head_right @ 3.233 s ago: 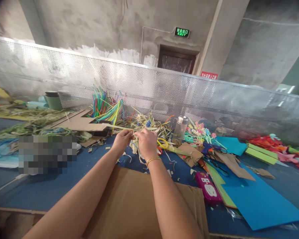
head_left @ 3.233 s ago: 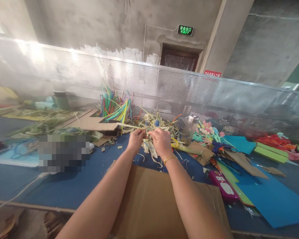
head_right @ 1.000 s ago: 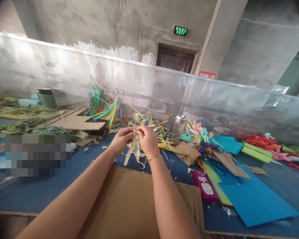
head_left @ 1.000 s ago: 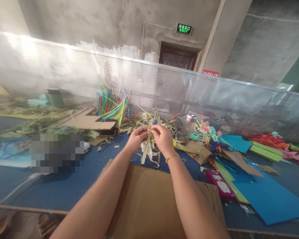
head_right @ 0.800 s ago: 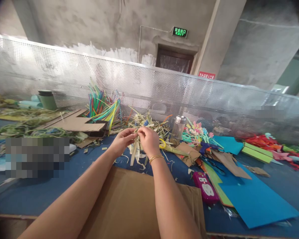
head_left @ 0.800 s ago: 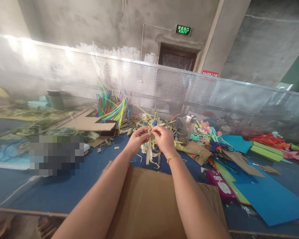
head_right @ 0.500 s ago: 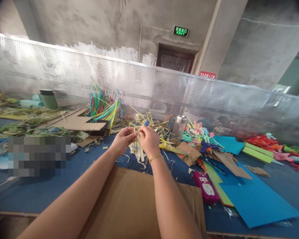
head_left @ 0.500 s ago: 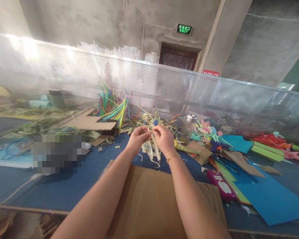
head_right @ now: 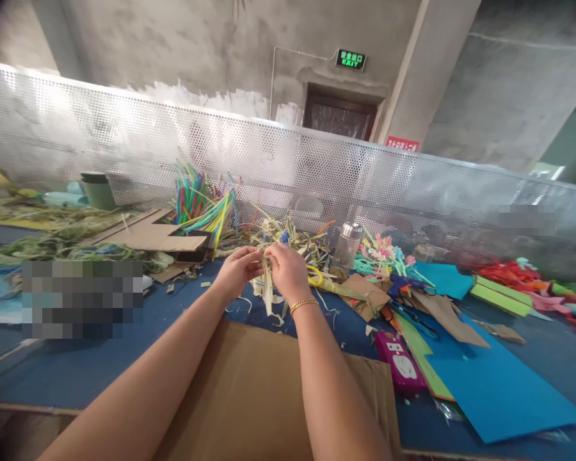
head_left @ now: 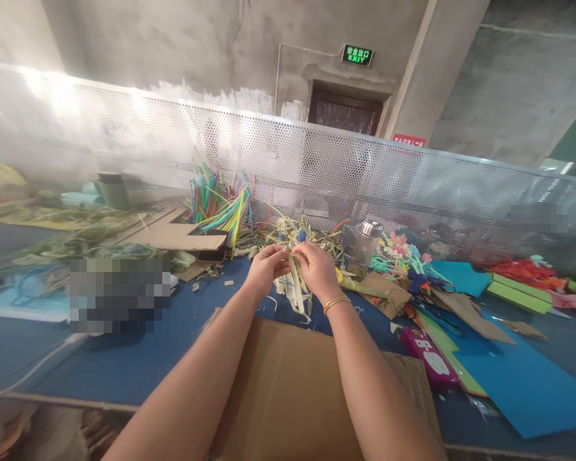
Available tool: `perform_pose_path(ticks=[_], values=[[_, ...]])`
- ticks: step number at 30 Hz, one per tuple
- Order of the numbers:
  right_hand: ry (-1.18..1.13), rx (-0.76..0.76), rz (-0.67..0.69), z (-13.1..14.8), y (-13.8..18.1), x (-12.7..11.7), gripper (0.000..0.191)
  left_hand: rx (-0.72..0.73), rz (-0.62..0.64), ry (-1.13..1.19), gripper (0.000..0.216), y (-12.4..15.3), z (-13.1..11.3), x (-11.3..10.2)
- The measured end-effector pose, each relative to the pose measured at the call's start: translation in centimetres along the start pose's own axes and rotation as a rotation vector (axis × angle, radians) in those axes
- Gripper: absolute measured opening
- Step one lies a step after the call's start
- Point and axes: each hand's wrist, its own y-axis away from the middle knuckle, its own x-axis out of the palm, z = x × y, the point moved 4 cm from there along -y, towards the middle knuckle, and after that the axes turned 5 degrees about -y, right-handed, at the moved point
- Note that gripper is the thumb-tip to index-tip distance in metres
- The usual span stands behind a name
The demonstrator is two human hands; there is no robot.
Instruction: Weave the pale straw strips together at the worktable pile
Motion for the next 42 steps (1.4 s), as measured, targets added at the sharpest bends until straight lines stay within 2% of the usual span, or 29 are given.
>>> perform_pose_path(ticks=[5, 12, 15, 19, 28, 31, 36, 42], values=[[0.014, -0.123, 0.056, 0.5, -0.1, 0.3, 0.030, -0.059, -0.006, 0.071, 0.030, -0.3, 0.4, -0.3], [-0.032, -0.112, 0.018, 0.4, 0.0, 0.6, 0.015, -0.059, -0.048, 0.065, 0.029, -0.3, 0.4, -0.7], [-0.129, 0.004, -0.091, -0.5, 0.2, 0.8, 0.007, -0.058, -0.009, 0.057, 0.029, -0.2, 0.4, -0.4], [-0.257, 0.176, -0.203, -2.0, 0.5, 1.6, 0.012, -0.026, 0.034, 0.072, 0.027, -0.2, 0.5, 0.1], [-0.598, 0.486, -0.272, -4.4, 0.8, 2.8, 0.020, 0.049, 0.108, 0.036, 0.030, -0.3, 0.7, 0.7], [-0.728, 0.553, -0.230, -4.7, 0.9, 2.9, 0.022, 0.075, 0.110, -0.055, 0.029, -0.1, 0.5, 0.8], [-0.953, 0.637, -0.052, -4.9, 1.1, 3.6, 0.026, 0.105, 0.083, -0.113, 0.033, -0.1, 0.3, 0.7], [-0.777, 0.605, 0.010, -5.3, 1.2, 3.3, 0.026, 0.054, 0.074, -0.186, 0.037, -0.4, 0.3, 0.1]])
